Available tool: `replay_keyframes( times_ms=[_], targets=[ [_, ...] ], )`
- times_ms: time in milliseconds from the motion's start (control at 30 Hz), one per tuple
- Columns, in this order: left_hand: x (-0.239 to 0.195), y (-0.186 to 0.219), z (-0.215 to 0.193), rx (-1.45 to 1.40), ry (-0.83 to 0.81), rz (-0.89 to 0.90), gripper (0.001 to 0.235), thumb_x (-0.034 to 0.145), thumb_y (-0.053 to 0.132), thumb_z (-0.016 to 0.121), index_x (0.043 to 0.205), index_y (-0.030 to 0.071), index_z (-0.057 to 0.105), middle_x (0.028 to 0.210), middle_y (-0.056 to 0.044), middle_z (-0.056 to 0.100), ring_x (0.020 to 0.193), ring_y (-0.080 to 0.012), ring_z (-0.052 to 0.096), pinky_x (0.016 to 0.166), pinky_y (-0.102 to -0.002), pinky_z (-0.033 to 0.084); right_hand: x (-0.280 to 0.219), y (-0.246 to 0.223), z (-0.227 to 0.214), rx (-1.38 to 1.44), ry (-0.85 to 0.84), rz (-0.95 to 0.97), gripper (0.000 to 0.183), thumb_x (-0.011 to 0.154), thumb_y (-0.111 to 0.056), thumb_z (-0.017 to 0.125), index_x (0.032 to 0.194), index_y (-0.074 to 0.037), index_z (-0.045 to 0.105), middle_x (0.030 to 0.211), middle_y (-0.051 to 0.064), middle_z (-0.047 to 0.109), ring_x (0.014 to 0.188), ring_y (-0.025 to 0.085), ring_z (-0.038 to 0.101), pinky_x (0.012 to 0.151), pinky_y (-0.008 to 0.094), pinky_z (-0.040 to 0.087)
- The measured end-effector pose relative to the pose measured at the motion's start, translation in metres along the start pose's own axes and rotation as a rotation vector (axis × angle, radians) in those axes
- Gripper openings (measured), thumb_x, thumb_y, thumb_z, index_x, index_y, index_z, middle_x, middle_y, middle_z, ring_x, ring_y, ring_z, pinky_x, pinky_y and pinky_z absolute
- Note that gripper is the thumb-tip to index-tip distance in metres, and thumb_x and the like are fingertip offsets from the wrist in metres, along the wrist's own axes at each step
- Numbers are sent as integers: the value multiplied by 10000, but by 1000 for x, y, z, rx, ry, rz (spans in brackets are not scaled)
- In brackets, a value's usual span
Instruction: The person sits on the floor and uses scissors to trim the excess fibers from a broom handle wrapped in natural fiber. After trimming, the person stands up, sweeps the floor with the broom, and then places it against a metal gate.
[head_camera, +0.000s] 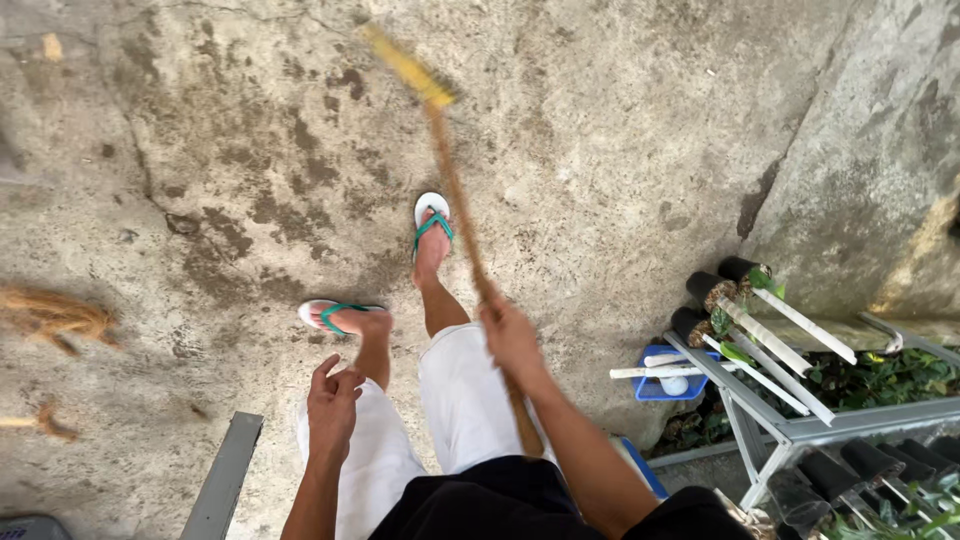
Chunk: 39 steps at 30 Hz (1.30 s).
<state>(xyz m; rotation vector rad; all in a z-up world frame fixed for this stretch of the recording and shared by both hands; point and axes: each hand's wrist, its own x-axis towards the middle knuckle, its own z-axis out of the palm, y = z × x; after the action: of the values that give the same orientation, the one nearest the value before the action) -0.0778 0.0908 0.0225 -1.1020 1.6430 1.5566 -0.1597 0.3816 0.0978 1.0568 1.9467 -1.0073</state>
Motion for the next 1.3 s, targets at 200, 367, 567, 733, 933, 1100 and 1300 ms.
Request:
replay_keyframes(
  times_ms=[200,367,567,733,933,1100,1300],
  targets=[
    [-6,-44,-64,-21,59,-55,575,954,249,641,1449,14,465,1092,-140,694,1023,-205,675,909,-370,545,116,-8,1,-92,225,-254,362,1040,-258,507,1362,-95,510,741,141,674,604,274,665,521,423,582],
    [-8,-99,-126,-4,136,-123,565,967,254,633,1452,17,466,1086,-136,690,997,-211,676,859,-370,548,75,23,129,-147,208,-422,335,1014,-225,545,1254,-3,619,819,276,688,774,458,709,652,518,572],
    [-10,-160,-180,-125,174,-120,549,972,255,636,1441,13,485,1065,-161,691,986,-212,676,847,-368,554,-52,38,244,-252,10,-583,522,993,-220,557,1437,37,461,900,323,687,812,475,696,701,512,562],
    [0,-187,-199,-240,183,-135,538,968,264,631,1428,28,482,1080,-127,704,983,-193,673,847,-353,556,-107,13,257,-433,-168,-331,589,977,-265,536,1520,-68,422,822,332,681,659,450,716,634,507,554],
    [4,-221,-210,-368,201,-103,534,962,266,641,1418,28,497,1061,-118,717,967,-182,680,835,-356,562,-60,-56,275,-402,-27,-917,348,1087,-247,545,1375,-50,540,892,266,733,837,457,726,669,498,566],
    [-3,-244,-217,-475,233,-204,547,955,265,638,1433,49,485,1056,-115,717,961,-182,683,830,-352,560,4,-103,329,-800,16,-667,428,1013,-241,527,1384,-32,485,820,302,696,776,492,698,621,540,565],
    [-7,-268,-220,-513,233,-237,549,960,260,647,1444,54,492,1050,-126,722,919,-193,648,796,-346,535,-83,-27,315,-898,-158,-756,487,1030,-228,529,1496,-90,490,866,337,687,763,525,660,646,581,530]
  ],
)
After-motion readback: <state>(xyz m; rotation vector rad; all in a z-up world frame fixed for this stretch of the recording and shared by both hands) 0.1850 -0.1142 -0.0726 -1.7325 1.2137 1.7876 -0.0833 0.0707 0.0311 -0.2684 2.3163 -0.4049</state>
